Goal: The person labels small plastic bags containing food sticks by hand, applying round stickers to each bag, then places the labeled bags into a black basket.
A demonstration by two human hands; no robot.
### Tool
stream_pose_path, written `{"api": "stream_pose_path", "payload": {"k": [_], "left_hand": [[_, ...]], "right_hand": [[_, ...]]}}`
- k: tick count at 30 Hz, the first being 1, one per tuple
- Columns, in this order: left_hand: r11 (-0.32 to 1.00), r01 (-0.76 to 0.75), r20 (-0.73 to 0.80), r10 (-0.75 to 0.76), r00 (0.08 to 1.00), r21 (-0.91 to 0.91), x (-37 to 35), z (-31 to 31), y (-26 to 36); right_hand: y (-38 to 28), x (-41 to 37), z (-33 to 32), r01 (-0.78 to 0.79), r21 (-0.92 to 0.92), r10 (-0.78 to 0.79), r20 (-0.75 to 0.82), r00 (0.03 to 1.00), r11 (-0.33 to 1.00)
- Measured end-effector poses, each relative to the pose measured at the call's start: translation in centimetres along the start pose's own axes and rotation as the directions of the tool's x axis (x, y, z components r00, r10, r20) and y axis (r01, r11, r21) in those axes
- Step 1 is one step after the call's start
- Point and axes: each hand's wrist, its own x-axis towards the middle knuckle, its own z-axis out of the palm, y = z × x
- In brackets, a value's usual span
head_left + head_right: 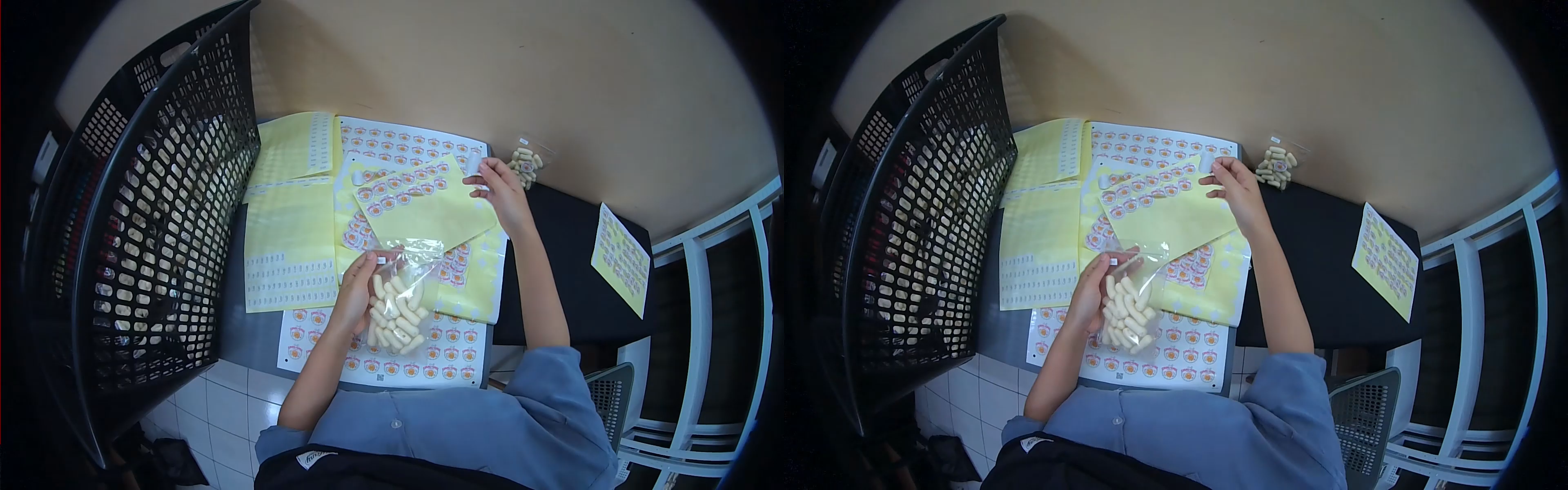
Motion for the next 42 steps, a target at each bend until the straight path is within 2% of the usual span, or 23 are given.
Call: {"api": "stream_pose_path", "payload": {"k": [1, 2, 4, 5, 7, 10, 11, 12, 14, 15, 17, 19, 21, 22, 23, 24, 25, 26, 27, 31, 42], "left_hand": [[0.998, -0.052, -0.015, 0.053, 0.998, 0.028, -0.2, 0.0, 0.1], [0.998, -0.047, -0.018, 0.047, 0.999, 0.032, -0.5, 0.4, 0.7], [0.987, -0.162, -0.043, 0.163, 0.986, 0.021, -0.7, 1.6, 2.2], [0.987, -0.158, -0.046, 0.159, 0.986, 0.023, -0.5, 1.7, 2.4], [0.946, -0.322, -0.059, 0.323, 0.944, 0.036, 0.1, 1.9, 3.0], [0.935, -0.349, -0.039, 0.351, 0.935, 0.060, 0.1, 2.1, 3.7], [0.926, -0.369, -0.010, 0.370, 0.929, 0.077, 0.0, 2.0, 3.7], [0.926, -0.368, -0.010, 0.370, 0.929, 0.079, -0.3, 2.0, 3.8], [0.941, -0.324, 0.082, 0.332, 0.940, -0.098, -1.0, 2.2, 3.8], [0.941, -0.324, 0.083, 0.332, 0.939, -0.095, -1.6, 2.2, 3.8], [0.968, -0.245, 0.204, 0.230, 0.952, 0.054, -3.0, 2.2, 3.3], [0.963, -0.257, 0.219, 0.235, 0.947, 0.080, -3.7, 2.2, 2.6], [0.896, -0.389, 0.221, 0.343, 0.913, 0.216, -4.2, 2.5, 2.4], [0.878, -0.422, 0.206, 0.380, 0.902, 0.226, -4.1, 2.3, 2.1], [0.877, -0.423, 0.203, 0.382, 0.902, 0.228, -4.3, 2.4, 2.3], [0.871, -0.426, 0.195, 0.386, 0.902, 0.244, -4.6, 2.6, 2.5], [0.866, -0.428, 0.188, 0.390, 0.902, 0.258, -4.8, 2.7, 2.6], [0.866, -0.429, 0.186, 0.391, 0.901, 0.258, -4.9, 2.7, 2.5], [0.855, -0.451, 0.178, 0.417, 0.891, 0.254, -5.0, 2.8, 2.4], [0.837, -0.475, 0.166, 0.445, 0.880, 0.272, -5.2, 2.7, 2.3], [0.841, -0.478, 0.204, 0.436, 0.876, 0.255, -5.4, 3.2, 2.5]], "right_hand": [[-1.0, -1.6, 0.5, -0.092, 0.271, 0.078, 0.063, 0.995, 0.958], [-1.6, -3.0, 0.9, -0.096, 0.276, 0.082, 0.061, 0.995, 0.956], [-2.4, -5.6, 1.8, 0.018, 0.289, -0.073, 0.181, 0.981, 0.957], [-2.4, -7.0, 2.6, 0.013, 0.293, -0.068, 0.180, 0.981, 0.956], [-2.2, -9.4, 4.5, 0.086, 0.167, -0.139, 0.335, 0.932, 0.982], [-1.4, -11.7, 6.6, -0.231, 0.307, 0.063, 0.470, 0.880, 0.923], [-1.4, -11.8, 6.9, -0.231, 0.309, 0.063, 0.470, 0.881, 0.923], [-1.4, -11.9, 7.2, -0.226, 0.363, 0.067, 0.403, 0.913, 0.904], [-1.4, -11.9, 7.5, -0.194, 0.428, 0.068, 0.293, 0.954, 0.883], [-1.3, -11.9, 7.5, -0.192, 0.430, 0.066, 0.292, 0.954, 0.882], [-1.1, -11.9, 7.5, -0.161, 0.416, 0.065, 0.235, 0.970, 0.895], [-1.4, -12.1, 8.0, -0.134, 0.399, 0.048, 0.218, 0.975, 0.907], [-1.8, -12.3, 8.3, -0.112, 0.380, 0.034, 0.207, 0.978, 0.918], [-2.0, -12.3, 8.4, 0.206, 0.035, -0.207, 0.038, 0.978, 0.978], [-2.3, -12.3, 8.5, 0.438, -0.350, -0.478, -0.031, 0.878, 0.828], [-3.2, -12.9, 9.0, 0.465, -0.520, -0.590, -0.095, 0.802, 0.716], [-3.6, -13.5, 9.2, 0.466, -0.518, -0.590, -0.095, 0.802, 0.717], [-3.8, -14.0, 9.4, 0.541, -0.699, -0.725, 0.048, 0.687, 0.467], [-3.9, -14.3, 9.5, 0.562, -0.809, -0.797, 0.223, 0.562, 0.171], [-3.3, -14.3, 9.7, 0.620, -0.776, -0.828, 0.269, 0.492, 0.116], [-3.2, -14.3, 9.6, 0.603, -0.793, -0.824, 0.278, 0.493, 0.093]]}}
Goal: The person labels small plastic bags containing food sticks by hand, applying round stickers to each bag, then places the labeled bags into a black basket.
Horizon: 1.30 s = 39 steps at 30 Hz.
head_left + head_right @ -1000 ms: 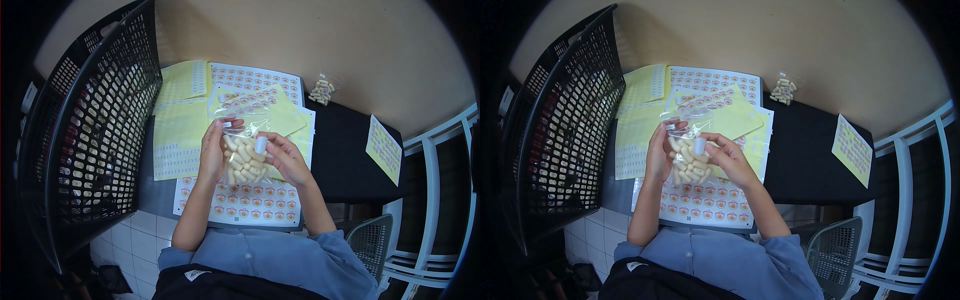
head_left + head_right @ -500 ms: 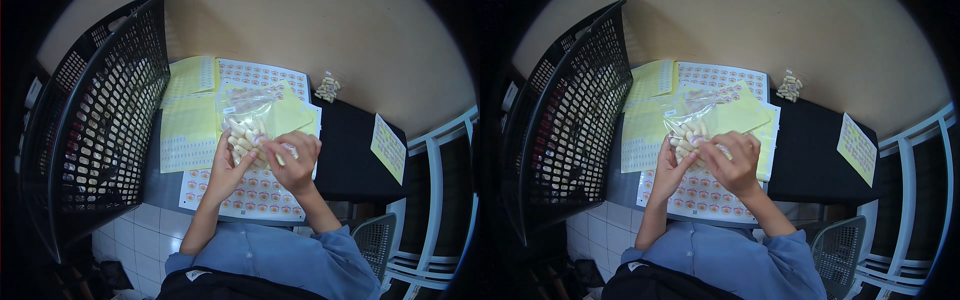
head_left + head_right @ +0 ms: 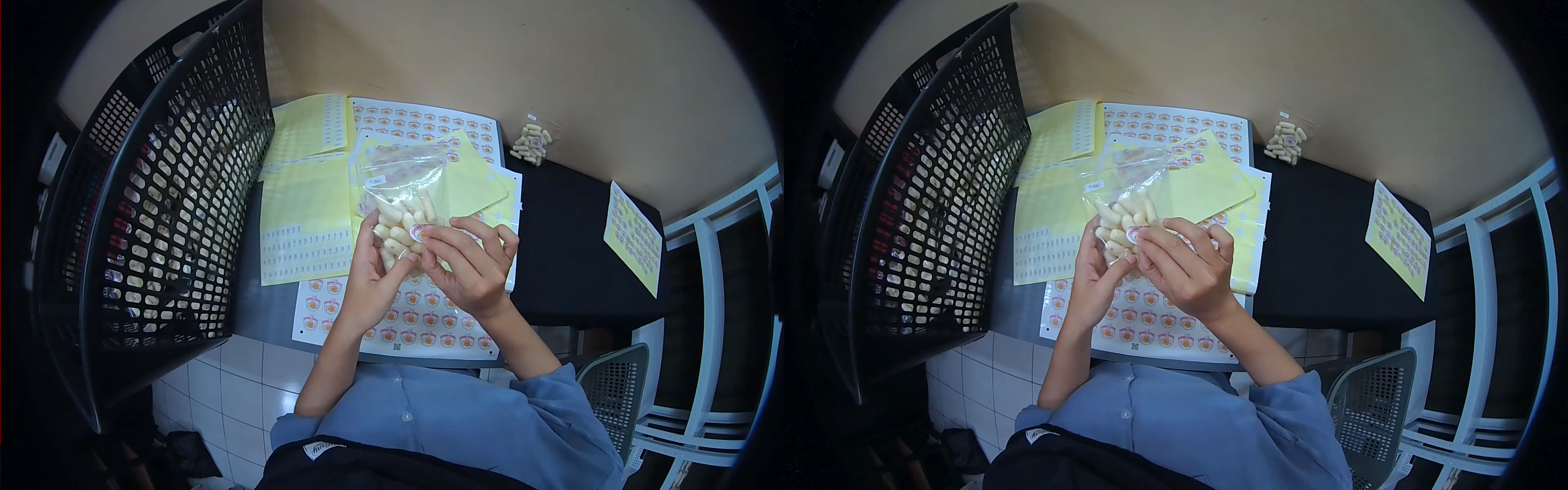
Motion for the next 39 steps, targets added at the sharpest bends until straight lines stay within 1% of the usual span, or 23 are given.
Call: {"api": "stream_pose_path", "payload": {"k": [5, 8, 10, 11, 13, 17, 19, 23, 25, 29, 31, 32, 33, 34, 35, 37, 38, 39], "left_hand": [[0.999, 0.015, 0.010, -0.014, 1.000, -0.035, 0.0, 0.1, -0.2], [1.000, 0.019, 0.011, -0.018, 1.000, -0.024, -0.1, 0.1, -0.2], [0.998, 0.013, 0.002, -0.013, 1.000, -0.054, -0.1, -0.2, -0.5], [0.999, 0.013, 0.000, -0.013, 1.000, -0.052, 0.0, -0.2, -0.7], [0.990, -0.004, -0.064, -0.005, 0.998, -0.143, 0.2, -0.1, -0.9], [0.993, 0.015, -0.085, -0.025, 0.996, -0.121, 0.5, 0.5, -0.9], [0.994, 0.001, -0.072, -0.009, 0.997, -0.107, 0.4, 0.7, -0.9], [0.998, 0.017, -0.043, -0.020, 0.999, -0.057, 0.3, 1.1, -1.2], [1.000, 0.009, -0.041, -0.010, 0.999, -0.028, 0.3, 1.5, -0.9], [1.000, -0.005, -0.017, 0.005, 1.000, -0.029, 0.2, 2.2, -0.7], [0.994, 0.041, -0.026, -0.044, 0.999, -0.103, 0.2, 2.5, -1.0], [0.994, 0.043, -0.023, -0.046, 0.999, -0.103, 0.2, 2.8, -1.1], [0.995, 0.013, -0.021, -0.015, 1.000, -0.101, 0.2, 3.2, -1.3], [0.995, -0.016, -0.020, 0.014, 1.000, -0.100, 0.2, 3.6, -1.4], [0.995, -0.014, -0.018, 0.012, 1.000, -0.101, 0.2, 3.9, -1.5], [0.991, 0.011, -0.025, -0.015, 1.000, -0.133, 0.2, 4.4, -1.7], [0.991, 0.013, -0.023, -0.017, 1.000, -0.133, 0.2, 4.8, -1.7], [0.991, 0.026, -0.016, -0.028, 0.999, -0.130, 0.1, 5.2, -1.8]], "right_hand": [[0.0, -0.1, 0.1, 0.003, -0.003, -0.003, 0.011, 1.000, 1.000], [0.0, -0.2, 0.2, -0.005, 0.001, 0.005, 0.049, 0.999, 1.000], [0.0, -0.1, 0.2, -0.034, 0.005, 0.033, 0.107, 0.994, 0.999], [-0.2, -0.1, 0.1, -0.034, 0.007, 0.033, 0.106, 0.994, 0.999], [-0.7, 0.0, -0.1, -0.093, 0.033, 0.086, 0.159, 0.984, 0.995], [-0.3, -0.6, -0.4, -0.119, 0.100, 0.097, 0.199, 0.975, 0.988], [0.1, -0.8, -0.7, -0.243, 0.176, 0.192, 0.263, 0.945, 0.954], [0.7, -0.2, -1.3, -0.270, 0.137, 0.229, 0.257, 0.939, 0.953], [0.9, -0.3, -1.6, -0.295, 0.129, 0.246, 0.302, 0.921, 0.947], [1.3, -0.3, -2.2, -0.344, 0.111, 0.290, 0.340, 0.895, 0.932], [1.8, -0.4, -2.5, -0.395, 0.283, 0.291, 0.345, 0.892, 0.874], [2.0, -0.6, -2.5, -0.397, 0.282, 0.294, 0.344, 0.892, 0.874], [2.1, -1.0, -2.4, -0.524, 0.479, 0.378, 0.372, 0.848, 0.704], [2.3, -1.3, -2.4, -0.605, 0.638, 0.445, 0.419, 0.792, 0.476], [2.3, -1.3, -2.7, -0.607, 0.636, 0.447, 0.419, 0.790, 0.476], [2.3, -1.1, -3.3, -0.557, 0.620, 0.436, 0.354, 0.827, 0.553], [2.4, -1.4, -3.4, -0.558, 0.619, 0.439, 0.354, 0.826, 0.552], [2.6, -1.8, -3.4, -0.568, 0.657, 0.468, 0.349, 0.812, 0.496]]}}
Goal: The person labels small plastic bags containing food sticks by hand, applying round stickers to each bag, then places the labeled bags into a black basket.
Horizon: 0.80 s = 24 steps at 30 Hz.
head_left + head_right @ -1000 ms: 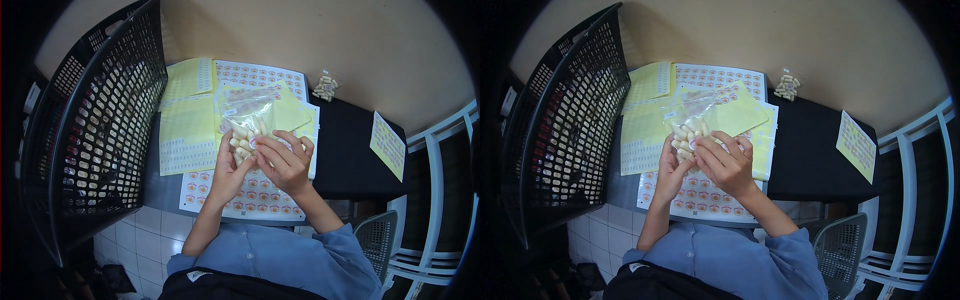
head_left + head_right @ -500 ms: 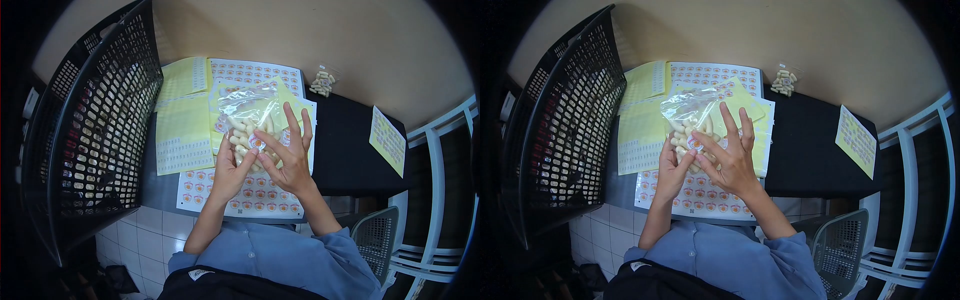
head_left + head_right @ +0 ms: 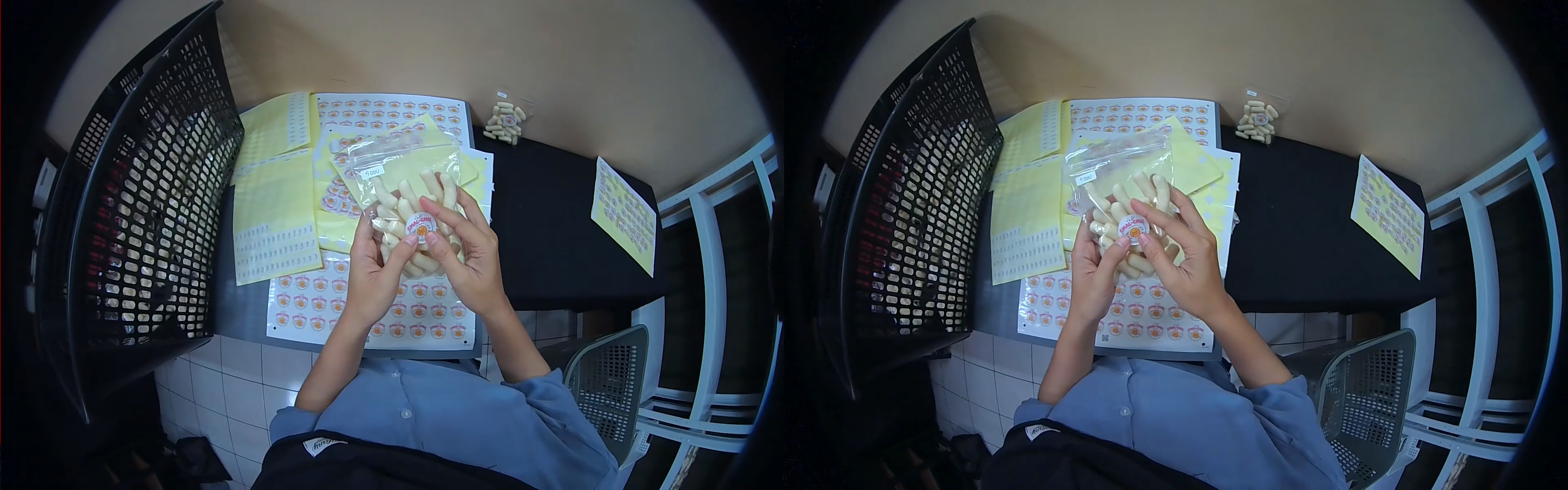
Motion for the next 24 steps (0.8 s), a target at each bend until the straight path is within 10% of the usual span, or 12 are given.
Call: {"api": "stream_pose_path", "payload": {"k": [8, 10, 14, 18, 24], "left_hand": [[0.999, -0.017, 0.002, 0.017, 1.000, 0.042, -0.1, 3.1, -2.1], [0.998, -0.043, -0.014, 0.044, 0.999, 0.048, -0.1, 4.0, -2.1], [0.952, -0.143, 0.044, 0.136, 0.990, 0.272, 0.0, 5.5, -3.2], [0.737, -0.295, 0.034, 0.347, 0.937, 0.608, -0.4, 3.1, -2.9], [0.476, -0.004, -0.355, 0.662, 0.661, 0.880, -5.9, -6.4, -2.9]], "right_hand": [[2.1, -1.6, -3.2, 0.014, 0.036, -0.013, -0.016, 1.000, 0.999], [1.2, -1.8, -3.6, -0.044, 0.331, 0.107, -0.176, 0.979, 0.943], [3.4, -2.5, -6.8, -0.331, 0.506, 0.311, 0.125, 0.942, 0.797], [8.5, -0.6, -10.7, -0.185, 0.492, 0.300, -0.166, 0.940, 0.851], [22.1, 4.9, -17.6, -0.141, 0.237, 0.235, -0.434, 0.870, 0.961]]}}
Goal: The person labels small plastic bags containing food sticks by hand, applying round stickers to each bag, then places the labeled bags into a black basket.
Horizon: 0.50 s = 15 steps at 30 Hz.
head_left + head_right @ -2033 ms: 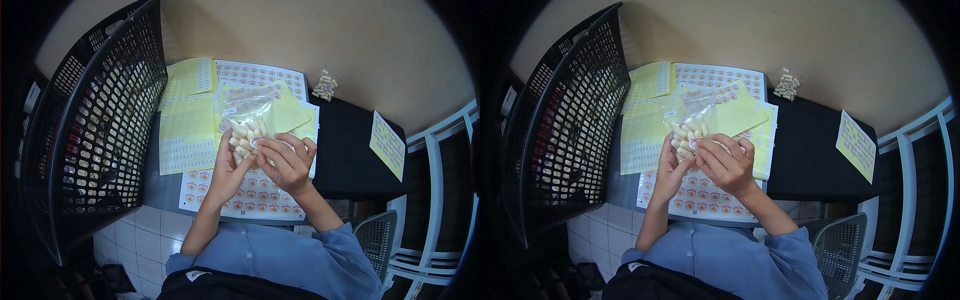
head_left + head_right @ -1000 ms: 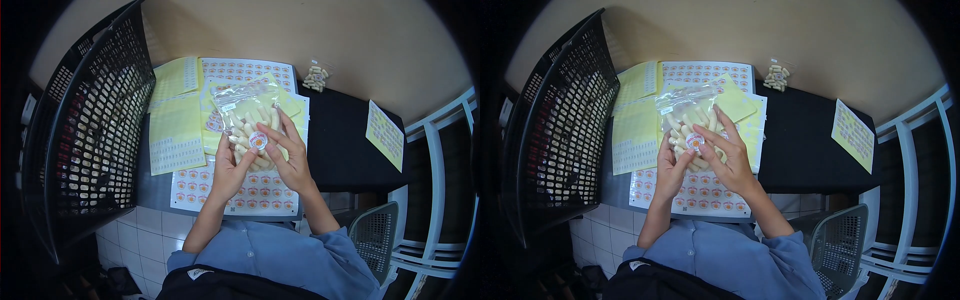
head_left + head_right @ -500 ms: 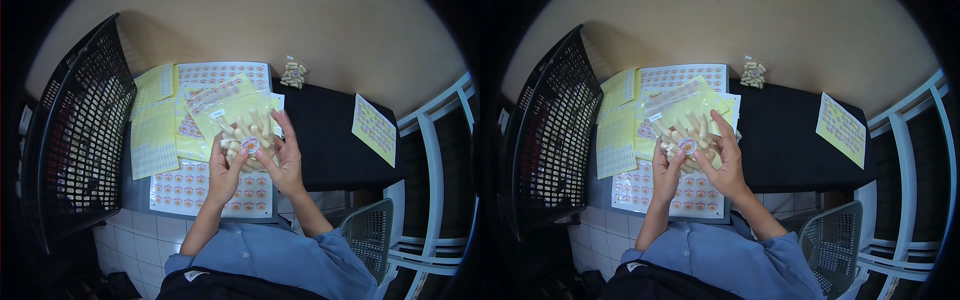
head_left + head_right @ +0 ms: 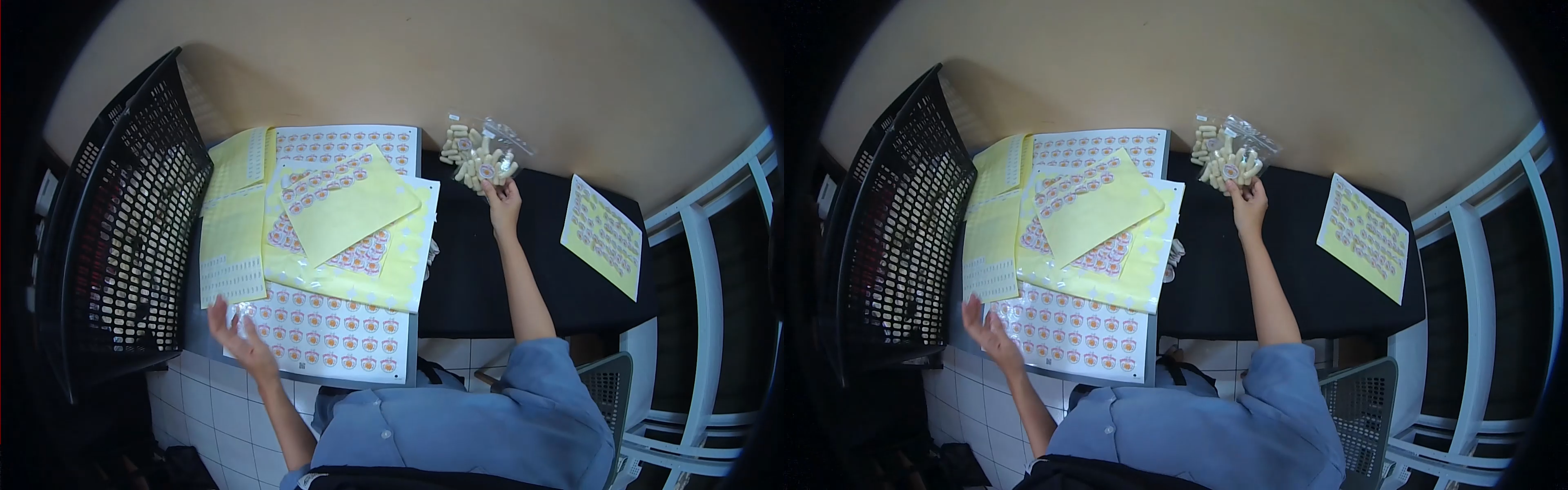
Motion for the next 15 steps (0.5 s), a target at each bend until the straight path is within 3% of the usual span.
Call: {"api": "stream_pose_path", "payload": {"k": [2, 4, 12, 14, 15], "left_hand": [[0.999, -0.001, -0.081, 0.005, 0.997, 0.050, -0.6, -2.0, -2.3], [0.977, 0.013, -0.213, 0.034, 0.976, 0.214, -1.0, -3.1, -3.5], [0.981, 0.048, -0.227, -0.005, 0.974, 0.187, -1.5, -2.6, -4.9], [0.980, 0.056, -0.224, -0.012, 0.975, 0.191, -1.5, -2.7, -5.1], [0.979, 0.061, -0.219, -0.017, 0.976, 0.193, -1.5, -2.8, -5.2]], "right_hand": [[2.9, 2.4, -0.5, -0.045, -0.051, 0.045, 0.005, 0.999, 0.998], [5.5, 4.2, -0.3, -0.034, -0.257, 0.053, 0.068, 0.996, 0.966], [7.4, 5.7, 0.8, 0.006, -0.465, 0.023, 0.056, 0.998, 0.885], [7.0, 5.1, 1.0, 0.063, -0.751, -0.108, -0.011, 0.994, 0.657], [6.9, 5.0, 1.0, 0.067, -0.751, -0.109, -0.007, 0.994, 0.657]]}}
